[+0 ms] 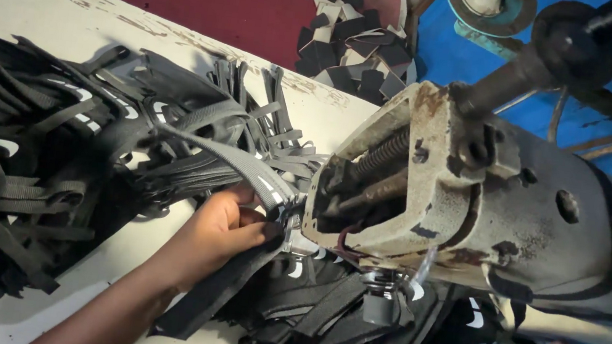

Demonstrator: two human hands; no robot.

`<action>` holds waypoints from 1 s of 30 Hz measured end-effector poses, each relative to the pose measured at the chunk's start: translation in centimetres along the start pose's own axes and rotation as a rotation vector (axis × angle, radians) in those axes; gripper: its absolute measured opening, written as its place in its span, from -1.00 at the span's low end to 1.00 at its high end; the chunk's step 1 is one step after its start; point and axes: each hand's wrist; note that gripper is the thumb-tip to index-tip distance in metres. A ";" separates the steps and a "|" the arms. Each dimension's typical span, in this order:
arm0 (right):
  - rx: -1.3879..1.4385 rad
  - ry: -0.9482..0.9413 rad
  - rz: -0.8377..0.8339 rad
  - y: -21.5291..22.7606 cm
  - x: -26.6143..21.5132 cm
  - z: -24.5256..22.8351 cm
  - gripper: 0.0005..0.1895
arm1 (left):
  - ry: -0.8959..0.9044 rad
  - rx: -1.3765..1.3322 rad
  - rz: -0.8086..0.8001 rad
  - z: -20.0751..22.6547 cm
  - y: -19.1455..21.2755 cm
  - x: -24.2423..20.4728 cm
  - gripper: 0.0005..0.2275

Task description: Stitching shoe upper components using an industrial sewing machine.

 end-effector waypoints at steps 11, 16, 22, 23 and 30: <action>0.274 -0.167 0.116 -0.7 -1.2 0.6 -0.59 | -0.044 -0.051 0.013 -3.2 0.0 -2.1 -0.63; 0.236 -0.117 0.058 -2.1 -3.4 4.0 -0.57 | -0.023 -0.075 0.041 -2.7 -0.2 -1.9 -0.60; 1.068 -0.208 -0.587 -0.8 -4.4 -8.1 -0.59 | -0.021 -0.306 0.112 -5.5 -1.5 -1.5 -0.63; 1.131 -0.259 -0.599 1.0 -0.8 -13.7 -0.51 | -0.112 -0.257 0.180 -5.8 -1.9 -1.7 -0.68; 1.268 -0.411 -0.672 3.9 5.6 -22.0 -0.48 | -0.347 -0.180 0.329 -6.9 -2.8 -2.8 -0.76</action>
Point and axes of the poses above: each hand's wrist, its own x-axis towards the middle knuckle, its own y-axis out of the back of the hand, z = x × y, and after that the axes turned 10 degrees about z, right-handed
